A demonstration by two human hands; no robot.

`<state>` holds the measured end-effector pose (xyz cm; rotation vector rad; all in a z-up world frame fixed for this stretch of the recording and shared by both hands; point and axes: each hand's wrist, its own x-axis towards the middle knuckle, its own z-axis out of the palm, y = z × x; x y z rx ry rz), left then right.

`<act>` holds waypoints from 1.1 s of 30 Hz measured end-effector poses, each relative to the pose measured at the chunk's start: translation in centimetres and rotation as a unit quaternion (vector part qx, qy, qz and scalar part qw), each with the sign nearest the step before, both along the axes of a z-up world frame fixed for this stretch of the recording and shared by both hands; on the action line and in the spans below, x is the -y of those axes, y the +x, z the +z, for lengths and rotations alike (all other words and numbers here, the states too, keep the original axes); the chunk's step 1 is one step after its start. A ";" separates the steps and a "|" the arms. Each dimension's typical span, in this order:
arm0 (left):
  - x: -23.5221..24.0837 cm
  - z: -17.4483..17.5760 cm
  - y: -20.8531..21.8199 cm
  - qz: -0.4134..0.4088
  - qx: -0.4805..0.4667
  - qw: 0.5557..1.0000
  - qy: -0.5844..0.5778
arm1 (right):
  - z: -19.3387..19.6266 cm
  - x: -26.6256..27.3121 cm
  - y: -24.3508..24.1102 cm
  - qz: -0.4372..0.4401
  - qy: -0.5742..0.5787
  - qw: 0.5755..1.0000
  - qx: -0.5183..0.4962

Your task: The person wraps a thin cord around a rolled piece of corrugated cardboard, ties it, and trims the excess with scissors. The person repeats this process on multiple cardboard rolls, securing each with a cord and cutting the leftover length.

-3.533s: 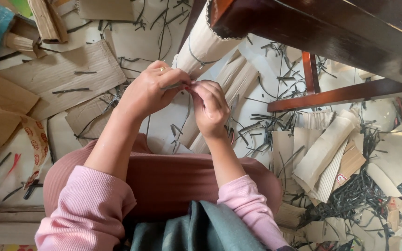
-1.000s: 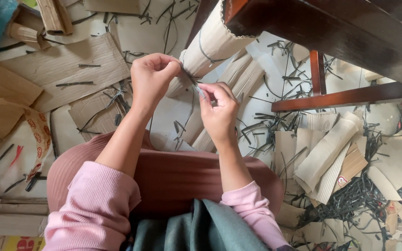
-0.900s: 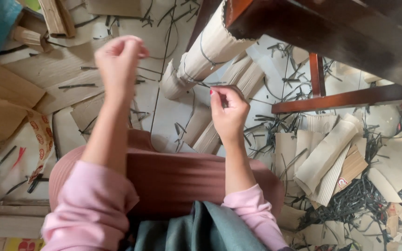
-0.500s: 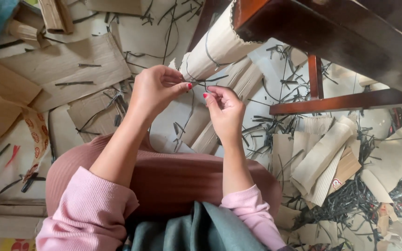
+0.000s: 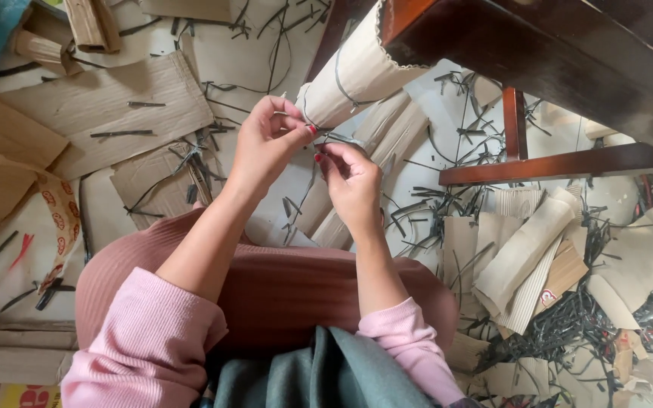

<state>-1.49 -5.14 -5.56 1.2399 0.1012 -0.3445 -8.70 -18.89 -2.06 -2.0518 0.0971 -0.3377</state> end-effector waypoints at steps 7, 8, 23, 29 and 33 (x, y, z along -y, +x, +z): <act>0.4 1.8 -0.8 0.098 0.100 0.990 0.001 | 1.0 1.8 0.0 0.029 -0.047 0.997 0.056; 0.5 2.0 -0.9 0.109 0.126 0.986 0.005 | 1.2 2.1 0.0 0.030 -0.054 0.996 0.062; -0.9 1.5 -0.3 0.048 0.180 0.981 0.053 | -1.7 5.7 -1.1 -0.022 0.018 1.000 0.002; -1.0 1.7 -1.1 -0.012 0.257 0.966 0.040 | -7.5 15.8 -7.7 -0.113 0.054 0.982 -0.138; -1.6 1.8 -1.1 0.008 0.319 0.940 0.121 | -14.0 20.4 -10.0 -0.185 -0.185 0.841 -0.474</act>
